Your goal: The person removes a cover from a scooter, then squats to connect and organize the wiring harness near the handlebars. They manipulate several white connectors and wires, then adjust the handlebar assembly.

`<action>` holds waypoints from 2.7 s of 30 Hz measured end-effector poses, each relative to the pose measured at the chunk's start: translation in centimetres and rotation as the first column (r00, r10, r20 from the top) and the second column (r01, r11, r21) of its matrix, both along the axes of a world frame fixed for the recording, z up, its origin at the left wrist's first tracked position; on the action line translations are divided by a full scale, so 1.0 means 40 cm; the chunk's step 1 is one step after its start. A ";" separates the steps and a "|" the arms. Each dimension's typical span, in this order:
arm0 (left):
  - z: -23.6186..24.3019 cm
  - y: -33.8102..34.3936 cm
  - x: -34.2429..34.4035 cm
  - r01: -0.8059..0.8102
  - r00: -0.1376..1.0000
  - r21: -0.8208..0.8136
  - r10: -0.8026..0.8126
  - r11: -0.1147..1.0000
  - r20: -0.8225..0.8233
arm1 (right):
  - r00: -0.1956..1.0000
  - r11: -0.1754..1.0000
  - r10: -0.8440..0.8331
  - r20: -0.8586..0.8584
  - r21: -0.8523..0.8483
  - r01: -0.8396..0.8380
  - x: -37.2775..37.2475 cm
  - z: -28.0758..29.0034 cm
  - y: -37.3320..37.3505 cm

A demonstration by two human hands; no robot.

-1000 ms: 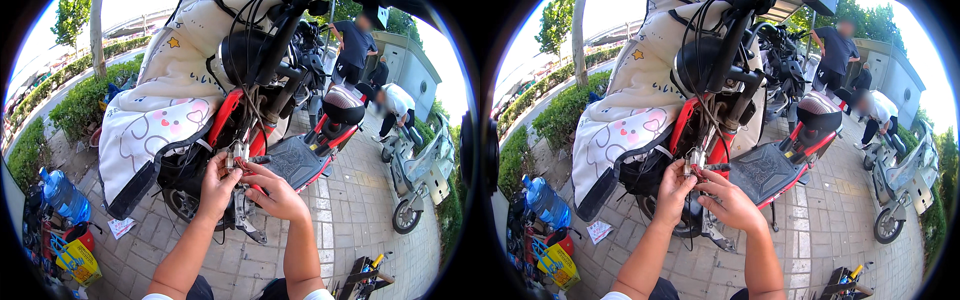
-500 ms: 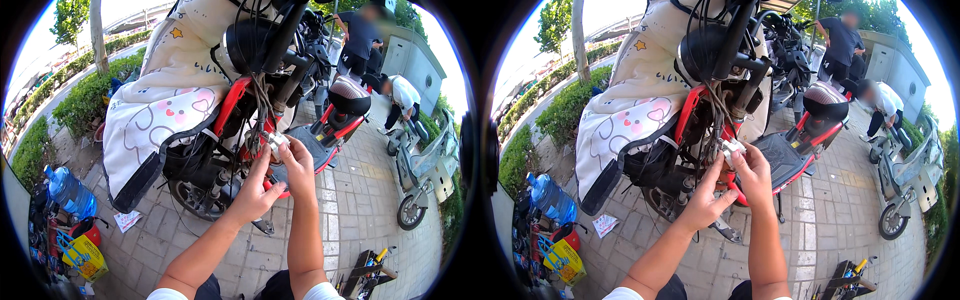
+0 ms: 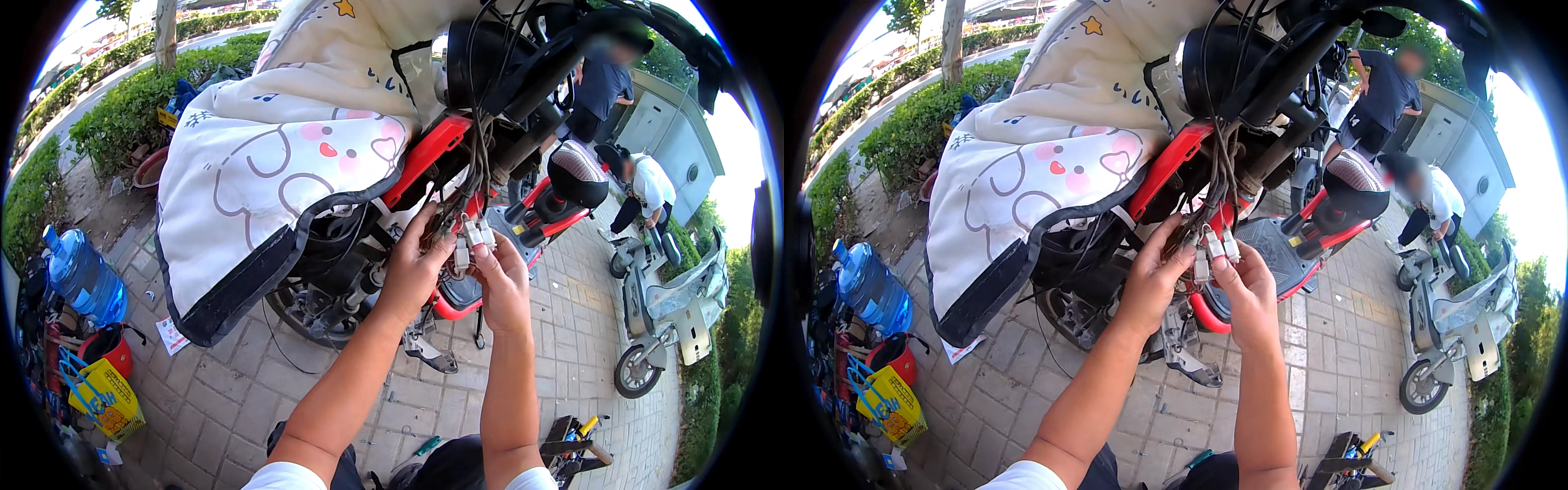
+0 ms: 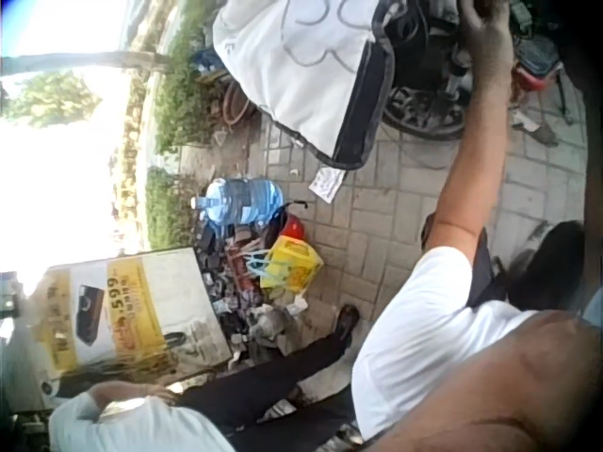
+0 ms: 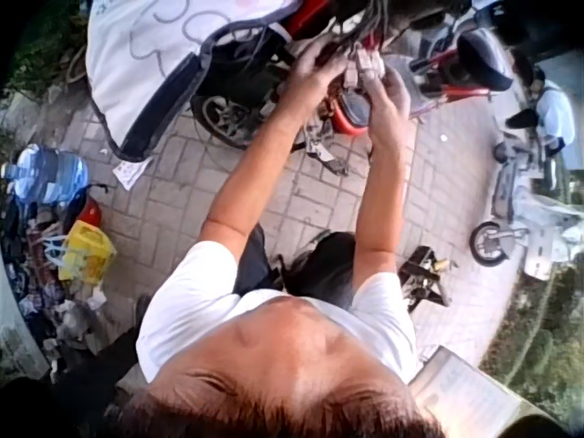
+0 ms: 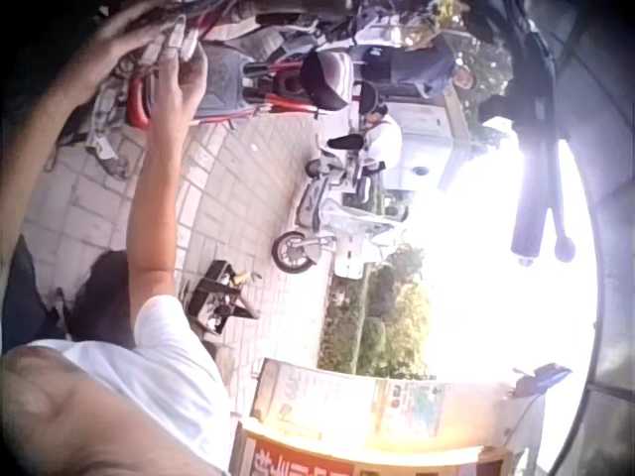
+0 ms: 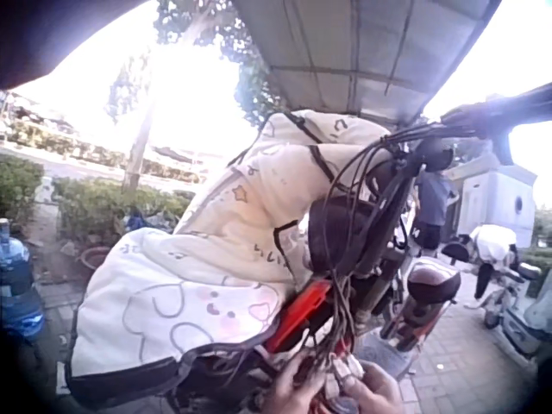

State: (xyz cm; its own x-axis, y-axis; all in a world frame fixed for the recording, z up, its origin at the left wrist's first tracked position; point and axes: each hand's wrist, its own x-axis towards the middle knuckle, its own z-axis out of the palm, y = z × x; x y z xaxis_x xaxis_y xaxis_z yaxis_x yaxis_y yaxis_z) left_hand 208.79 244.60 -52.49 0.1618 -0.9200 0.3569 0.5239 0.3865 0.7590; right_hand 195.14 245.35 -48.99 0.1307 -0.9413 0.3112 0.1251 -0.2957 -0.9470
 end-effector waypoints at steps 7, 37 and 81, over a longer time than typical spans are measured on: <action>0.012 -0.009 0.064 0.044 0.973 -0.011 -0.046 0.999 -0.224 | 0.984 0.994 -0.017 -0.175 0.099 0.035 0.043 0.080 -0.040; 0.048 0.102 -0.056 -0.010 0.872 -0.387 0.197 0.922 0.448 | 0.957 0.970 0.235 -0.172 0.110 -0.218 -0.056 0.207 -0.139; 0.021 0.019 0.010 0.524 0.782 -0.072 -0.513 0.848 -0.354 | 0.866 0.877 -0.357 -0.351 -0.444 0.182 -0.029 0.027 0.074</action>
State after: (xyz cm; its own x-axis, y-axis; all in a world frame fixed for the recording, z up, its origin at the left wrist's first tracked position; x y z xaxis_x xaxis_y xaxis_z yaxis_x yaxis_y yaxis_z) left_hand 209.21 245.37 -51.65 -0.2357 -0.9097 0.3420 0.8682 -0.0390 0.4946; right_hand 193.99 248.29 -47.92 0.0872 -0.7727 0.6288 -0.3866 -0.6079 -0.6935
